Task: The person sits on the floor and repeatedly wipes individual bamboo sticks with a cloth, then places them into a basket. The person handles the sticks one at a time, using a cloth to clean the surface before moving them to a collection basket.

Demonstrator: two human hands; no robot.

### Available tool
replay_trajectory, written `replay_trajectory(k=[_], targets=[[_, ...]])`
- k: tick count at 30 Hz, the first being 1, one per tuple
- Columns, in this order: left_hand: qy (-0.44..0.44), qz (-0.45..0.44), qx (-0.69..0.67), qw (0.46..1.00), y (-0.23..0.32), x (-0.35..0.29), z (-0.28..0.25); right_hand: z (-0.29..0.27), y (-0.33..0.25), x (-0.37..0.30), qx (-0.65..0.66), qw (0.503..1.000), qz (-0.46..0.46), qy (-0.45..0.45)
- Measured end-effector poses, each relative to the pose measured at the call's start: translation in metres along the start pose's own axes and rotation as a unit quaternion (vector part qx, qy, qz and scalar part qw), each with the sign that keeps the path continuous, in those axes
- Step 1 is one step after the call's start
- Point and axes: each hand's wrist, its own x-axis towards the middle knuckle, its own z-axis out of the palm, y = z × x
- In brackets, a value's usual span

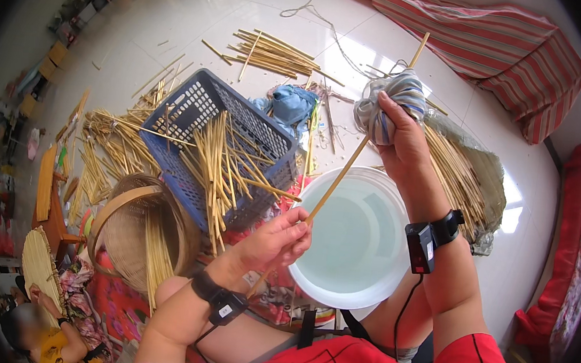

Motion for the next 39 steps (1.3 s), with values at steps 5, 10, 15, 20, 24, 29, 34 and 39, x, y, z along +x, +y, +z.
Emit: replay_trajectory(k=[5,10,15,20,24,29,34,39], targets=[[-0.014,-0.010,0.037,0.999,-0.001,0.000,0.000,-0.006,0.007,0.001,0.000,0.999,0.019,-0.039],[0.005,0.005,0.015,1.000,-0.003,0.003,-0.003,0.011,0.032,-0.020,-0.049,0.997,0.033,-0.057],[0.041,0.041,-0.035,0.998,0.000,0.005,-0.007,0.019,0.065,-0.052,-0.095,0.976,0.139,-0.142],[0.060,0.036,-0.059,0.996,0.000,0.003,-0.007,0.027,0.077,-0.066,-0.126,0.973,0.135,-0.137],[0.046,0.033,0.019,0.998,0.003,0.001,-0.010,0.023,0.057,-0.046,-0.102,0.985,0.086,-0.113],[0.060,0.048,0.139,0.987,0.007,-0.005,-0.009,0.007,0.003,-0.013,-0.039,0.997,-0.046,-0.051],[0.063,0.045,0.225,0.971,0.008,-0.012,-0.020,-0.030,-0.047,0.010,0.012,0.995,-0.094,0.039],[0.054,0.033,0.303,0.951,-0.011,-0.016,-0.036,-0.069,-0.074,0.032,0.042,0.985,-0.137,0.099]])
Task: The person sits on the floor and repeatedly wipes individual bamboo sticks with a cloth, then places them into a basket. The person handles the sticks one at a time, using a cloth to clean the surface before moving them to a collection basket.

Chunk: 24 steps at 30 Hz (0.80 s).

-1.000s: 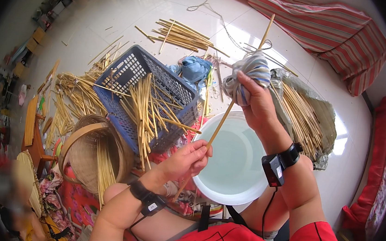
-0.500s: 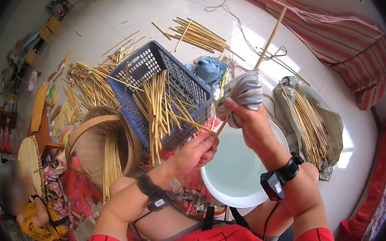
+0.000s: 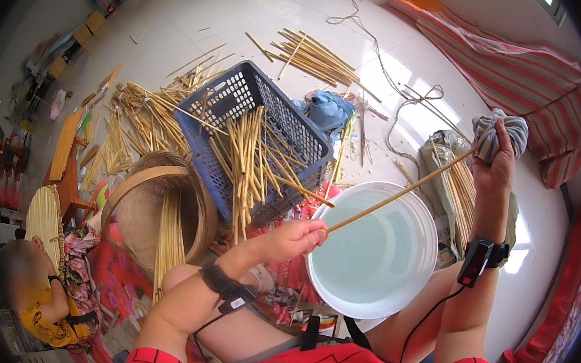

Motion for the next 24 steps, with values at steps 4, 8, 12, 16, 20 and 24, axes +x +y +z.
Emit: replay_trajectory(k=[4,8,12,16,20,24], targets=[[0.023,0.052,0.080,0.995,0.008,-0.003,-0.003,-0.021,-0.017,0.025,0.021,0.997,-0.030,0.064],[0.054,0.128,0.135,0.981,-0.005,-0.008,-0.003,-0.032,-0.029,0.031,0.073,0.987,-0.115,0.082],[0.070,0.078,-0.120,0.987,0.001,-0.008,0.000,-0.052,-0.032,0.045,0.066,0.988,-0.117,0.079],[0.123,0.140,-0.287,0.940,0.034,-0.020,-0.028,-0.028,0.015,0.028,0.037,0.999,0.025,-0.002],[0.325,0.155,-0.265,0.895,0.043,-0.030,-0.068,0.000,0.043,0.005,0.012,0.993,0.104,-0.061],[0.407,0.046,-0.282,0.868,0.031,-0.042,-0.098,0.009,0.051,-0.004,-0.008,0.991,0.123,-0.054]])
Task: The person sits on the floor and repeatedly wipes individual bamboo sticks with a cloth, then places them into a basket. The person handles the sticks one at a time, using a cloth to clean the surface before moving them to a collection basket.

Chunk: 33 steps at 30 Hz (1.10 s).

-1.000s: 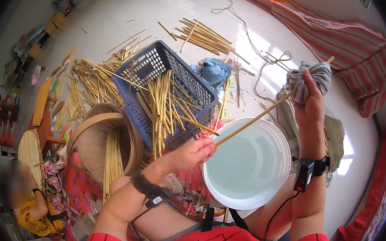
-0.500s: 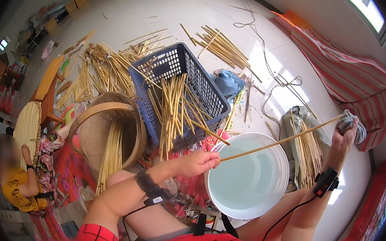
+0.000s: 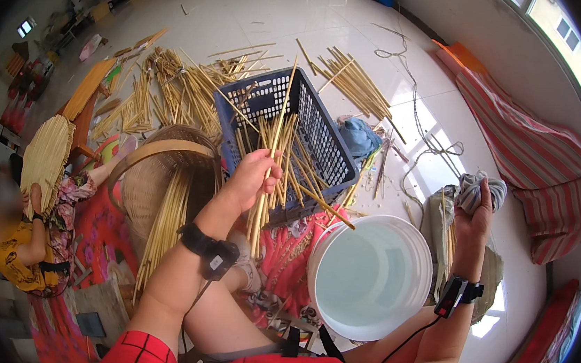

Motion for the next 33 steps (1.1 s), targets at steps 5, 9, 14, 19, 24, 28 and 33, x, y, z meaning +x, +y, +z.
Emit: replay_trajectory(k=[5,9,14,19,24,28,33], targets=[[0.064,-0.106,-0.042,0.991,-0.010,0.018,-0.018,0.002,-0.001,-0.004,-0.018,0.999,0.011,-0.025],[0.078,-0.117,-0.053,0.989,-0.033,0.037,-0.039,0.006,-0.001,-0.006,-0.016,0.999,0.005,-0.027],[0.079,-0.095,0.006,0.992,-0.041,0.047,-0.039,0.007,-0.002,-0.009,-0.019,1.000,0.003,-0.022],[0.073,-0.066,0.031,0.995,-0.044,0.053,-0.042,0.012,-0.001,-0.014,-0.027,0.999,0.015,-0.021],[0.149,0.004,0.040,0.988,-0.047,0.052,-0.025,0.009,0.000,-0.014,-0.033,0.999,0.025,-0.028],[0.083,0.012,0.061,0.995,-0.046,0.051,-0.027,0.007,0.003,-0.013,-0.027,0.999,0.030,-0.027],[0.152,0.048,0.151,0.976,-0.038,0.044,-0.021,0.006,0.004,-0.011,-0.030,0.998,0.041,-0.042]])
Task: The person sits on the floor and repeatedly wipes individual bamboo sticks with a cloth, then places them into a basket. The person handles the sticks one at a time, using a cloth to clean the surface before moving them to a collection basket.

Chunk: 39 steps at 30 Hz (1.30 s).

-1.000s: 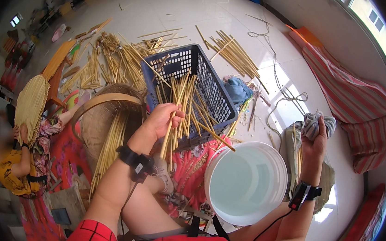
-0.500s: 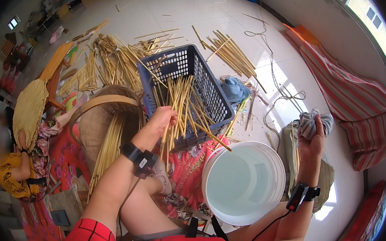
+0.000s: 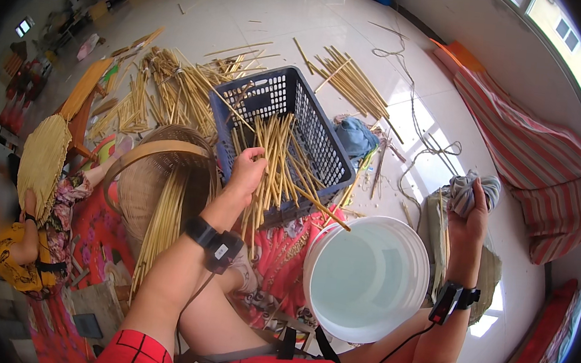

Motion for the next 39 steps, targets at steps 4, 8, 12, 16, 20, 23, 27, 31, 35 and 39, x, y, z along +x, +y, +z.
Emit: replay_trajectory(k=[4,8,12,16,20,23,27,31,35,39], targets=[[0.005,0.047,-0.038,0.998,0.022,-0.022,-0.001,0.007,0.002,-0.002,-0.005,0.999,-0.005,0.034],[-0.025,0.098,-0.112,0.988,0.053,-0.045,-0.022,0.008,0.003,-0.002,-0.021,1.000,-0.002,0.018],[-0.051,0.113,-0.104,0.987,0.088,-0.063,-0.076,0.008,0.006,-0.002,-0.020,1.000,0.011,-0.003],[-0.037,0.114,0.028,0.992,0.087,-0.070,-0.136,-0.008,0.000,0.007,0.007,0.999,0.018,-0.026],[-0.010,-0.007,0.171,0.985,0.029,-0.064,-0.215,-0.015,0.005,0.014,-0.018,0.999,0.009,-0.026],[0.002,-0.094,0.257,0.962,-0.025,-0.066,-0.263,-0.027,0.001,0.025,-0.032,0.996,0.036,-0.069],[0.024,-0.160,0.435,0.886,-0.111,-0.069,-0.332,-0.019,0.012,0.025,-0.048,0.998,0.023,-0.043],[0.067,-0.182,0.538,0.820,-0.147,-0.068,-0.347,-0.021,0.007,0.023,-0.057,0.997,0.026,-0.038],[0.049,-0.276,0.463,0.841,-0.167,-0.068,-0.369,-0.025,0.005,0.027,-0.045,0.997,0.045,-0.041],[0.063,-0.233,0.489,0.838,-0.163,-0.074,-0.358,-0.011,0.008,0.018,-0.041,0.998,0.051,-0.012]])
